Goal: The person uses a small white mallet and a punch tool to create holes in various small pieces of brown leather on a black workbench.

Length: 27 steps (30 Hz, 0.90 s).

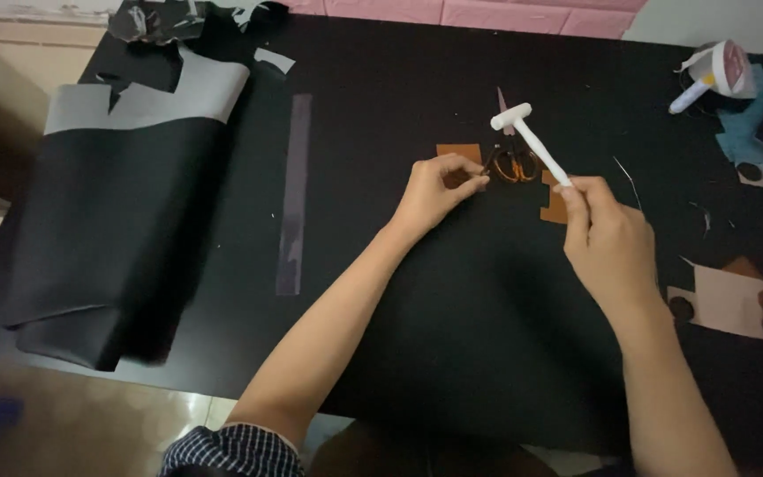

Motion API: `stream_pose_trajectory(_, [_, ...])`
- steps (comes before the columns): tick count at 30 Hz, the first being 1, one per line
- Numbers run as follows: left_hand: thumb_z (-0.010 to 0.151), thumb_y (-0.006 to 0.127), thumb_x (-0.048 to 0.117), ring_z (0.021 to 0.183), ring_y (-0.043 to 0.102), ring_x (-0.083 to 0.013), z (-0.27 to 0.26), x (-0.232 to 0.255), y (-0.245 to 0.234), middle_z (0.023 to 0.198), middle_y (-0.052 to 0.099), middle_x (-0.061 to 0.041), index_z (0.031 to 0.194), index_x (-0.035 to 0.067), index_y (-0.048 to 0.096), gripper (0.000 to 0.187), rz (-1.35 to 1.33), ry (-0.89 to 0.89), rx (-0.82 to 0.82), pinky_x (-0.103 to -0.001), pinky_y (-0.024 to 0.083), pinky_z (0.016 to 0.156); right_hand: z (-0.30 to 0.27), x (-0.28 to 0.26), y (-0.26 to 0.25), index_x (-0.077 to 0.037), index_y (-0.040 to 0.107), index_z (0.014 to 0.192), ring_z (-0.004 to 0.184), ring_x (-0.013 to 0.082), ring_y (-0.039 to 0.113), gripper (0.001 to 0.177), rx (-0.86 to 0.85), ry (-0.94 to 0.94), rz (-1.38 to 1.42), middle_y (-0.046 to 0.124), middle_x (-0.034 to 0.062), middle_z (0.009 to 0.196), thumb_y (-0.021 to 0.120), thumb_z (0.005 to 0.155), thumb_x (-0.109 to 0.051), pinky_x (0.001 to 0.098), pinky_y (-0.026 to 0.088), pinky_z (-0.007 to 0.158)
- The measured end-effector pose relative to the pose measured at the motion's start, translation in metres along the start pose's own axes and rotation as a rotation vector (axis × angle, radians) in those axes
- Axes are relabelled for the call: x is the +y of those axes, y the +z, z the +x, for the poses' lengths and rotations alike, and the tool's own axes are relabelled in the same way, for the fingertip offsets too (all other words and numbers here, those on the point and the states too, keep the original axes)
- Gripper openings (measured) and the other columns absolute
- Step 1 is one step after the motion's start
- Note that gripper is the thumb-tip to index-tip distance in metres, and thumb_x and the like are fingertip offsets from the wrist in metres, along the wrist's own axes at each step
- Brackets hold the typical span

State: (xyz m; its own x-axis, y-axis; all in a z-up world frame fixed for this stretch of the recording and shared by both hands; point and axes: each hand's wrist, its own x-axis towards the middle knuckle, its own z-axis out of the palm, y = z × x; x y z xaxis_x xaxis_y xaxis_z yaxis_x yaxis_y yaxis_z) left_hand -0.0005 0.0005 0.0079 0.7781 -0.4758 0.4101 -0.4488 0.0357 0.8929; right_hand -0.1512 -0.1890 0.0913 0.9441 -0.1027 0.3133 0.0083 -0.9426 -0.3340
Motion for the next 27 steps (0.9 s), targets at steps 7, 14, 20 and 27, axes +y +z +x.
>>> stream_pose_trajectory(7, [0.089, 0.081, 0.013, 0.088, 0.075, -0.0351, 0.002, -0.003, 0.000, 0.090, 0.076, -0.017, 0.102, 0.006, 0.077, 0.016, 0.035, -0.034, 0.015, -0.044, 0.063, 0.072, -0.002, -0.033, -0.010, -0.005, 0.069, 0.106, 0.056, 0.0359, 0.070, 0.021, -0.114, 0.108, -0.026, 0.071, 0.0176, 0.066, 0.054, 0.111, -0.019, 0.0343, 0.056, 0.049])
stream_pose_trajectory(14, [0.088, 0.081, 0.010, 0.084, 0.075, -0.0364, 0.006, 0.002, 0.005, 0.087, 0.076, -0.018, 0.101, 0.004, 0.077, 0.015, 0.065, -0.041, 0.016, -0.043, 0.062, 0.070, -0.001, -0.027, -0.010, -0.004, 0.064, 0.107, 0.056, 0.0386, 0.070, 0.023, -0.092, 0.078, -0.041, 0.069, 0.0159, 0.061, 0.049, 0.112, -0.021, 0.0384, 0.054, 0.048])
stream_pose_trajectory(20, [0.089, 0.081, 0.013, 0.087, 0.075, -0.0342, 0.002, 0.003, 0.004, 0.089, 0.077, -0.014, 0.101, 0.006, 0.077, 0.014, 0.082, -0.066, 0.015, -0.044, 0.062, 0.074, -0.006, -0.037, -0.008, -0.006, 0.065, 0.105, 0.051, 0.0319, 0.069, 0.028, -0.109, 0.088, -0.003, 0.067, 0.0122, 0.059, 0.045, 0.113, -0.025, 0.0346, 0.053, 0.048])
stream_pose_trajectory(27, [0.089, 0.081, 0.013, 0.088, 0.075, -0.0336, 0.000, 0.008, 0.005, 0.088, 0.076, -0.015, 0.100, 0.005, 0.076, 0.015, 0.056, -0.079, 0.021, -0.043, 0.063, 0.074, -0.005, -0.024, 0.001, -0.007, 0.064, 0.105, 0.048, 0.0279, 0.068, 0.026, -0.096, 0.069, -0.048, 0.067, 0.0102, 0.057, 0.050, 0.113, -0.027, 0.0332, 0.050, 0.046])
